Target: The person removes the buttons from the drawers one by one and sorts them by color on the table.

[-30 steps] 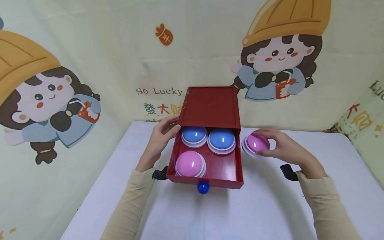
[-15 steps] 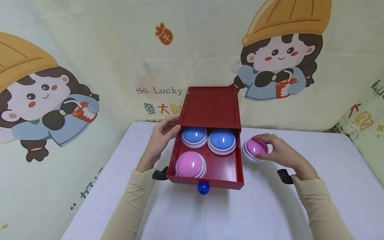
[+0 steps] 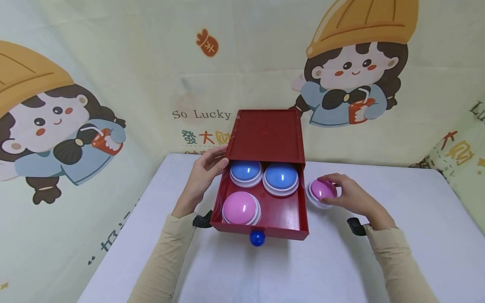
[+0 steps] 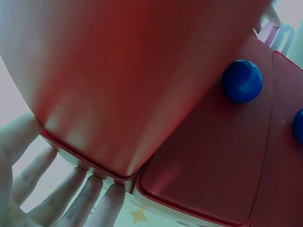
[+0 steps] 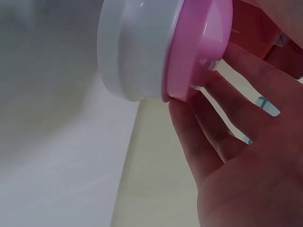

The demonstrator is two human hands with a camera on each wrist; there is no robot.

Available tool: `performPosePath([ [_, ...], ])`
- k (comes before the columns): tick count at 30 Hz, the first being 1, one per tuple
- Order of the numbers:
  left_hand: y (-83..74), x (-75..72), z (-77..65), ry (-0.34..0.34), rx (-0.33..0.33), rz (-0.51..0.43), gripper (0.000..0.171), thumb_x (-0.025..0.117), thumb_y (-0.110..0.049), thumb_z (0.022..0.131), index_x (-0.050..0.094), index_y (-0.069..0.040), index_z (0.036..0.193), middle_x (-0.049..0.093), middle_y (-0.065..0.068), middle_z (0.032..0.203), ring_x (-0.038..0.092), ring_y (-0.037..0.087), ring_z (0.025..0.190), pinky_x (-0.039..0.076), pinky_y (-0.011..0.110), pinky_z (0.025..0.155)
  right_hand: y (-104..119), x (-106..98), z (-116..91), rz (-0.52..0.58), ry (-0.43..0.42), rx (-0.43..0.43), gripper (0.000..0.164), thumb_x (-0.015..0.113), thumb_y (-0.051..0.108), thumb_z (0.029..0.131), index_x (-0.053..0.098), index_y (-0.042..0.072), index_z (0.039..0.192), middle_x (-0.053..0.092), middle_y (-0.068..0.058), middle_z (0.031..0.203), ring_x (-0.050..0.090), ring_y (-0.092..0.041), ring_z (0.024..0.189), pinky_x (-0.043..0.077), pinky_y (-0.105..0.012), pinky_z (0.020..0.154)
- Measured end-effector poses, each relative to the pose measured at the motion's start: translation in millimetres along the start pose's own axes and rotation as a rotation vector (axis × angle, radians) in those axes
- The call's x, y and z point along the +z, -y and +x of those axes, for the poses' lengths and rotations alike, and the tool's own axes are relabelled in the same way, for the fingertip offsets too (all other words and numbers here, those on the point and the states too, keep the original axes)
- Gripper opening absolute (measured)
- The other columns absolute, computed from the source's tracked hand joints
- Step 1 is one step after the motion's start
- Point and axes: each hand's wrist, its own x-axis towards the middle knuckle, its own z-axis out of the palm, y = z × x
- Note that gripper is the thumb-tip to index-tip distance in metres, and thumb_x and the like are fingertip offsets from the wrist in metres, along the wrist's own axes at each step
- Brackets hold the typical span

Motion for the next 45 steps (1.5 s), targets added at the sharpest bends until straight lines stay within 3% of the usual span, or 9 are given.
performPosePath([
  [8,-3.2,0.4,0.2,0.0,-0.018,-0.002,0.042,0.066,-0.024,0.096,0.057,-0.023,0.137,0.059,-0.002,0.136,0.054,0.016,0.128,0.054,0.038,0.098,-4,5,2,0.008,-0.002,0.005,0.069,0.086,0.018,0.076,0.053,-0.001,0.134,0.054,-0.021,0.128,0.051,-0.043,0.115,0.062,-0.033,0.069],
  [15,-29.8,3.3,-7.8,0.009,-0.038,0.001,0.045,0.062,-0.014,0.097,0.053,-0.008,0.14,0.056,0.01,0.139,0.051,0.027,0.132,0.053,0.039,0.1,-8,9,6,-0.014,-0.001,0.002,0.069,0.086,0.015,0.075,0.054,-0.002,0.133,0.056,-0.022,0.126,0.053,-0.043,0.113,0.062,-0.033,0.069],
  [45,-34.6,3.8,-9.9,0.001,-0.05,0.008,0.044,0.063,-0.015,0.097,0.054,-0.009,0.14,0.057,0.009,0.138,0.052,0.024,0.131,0.052,0.039,0.101,-15,19,7,-0.027,0.012,-0.014,0.065,0.086,0.013,0.076,0.056,-0.006,0.13,0.059,-0.025,0.122,0.056,-0.043,0.11,0.061,-0.032,0.072],
])
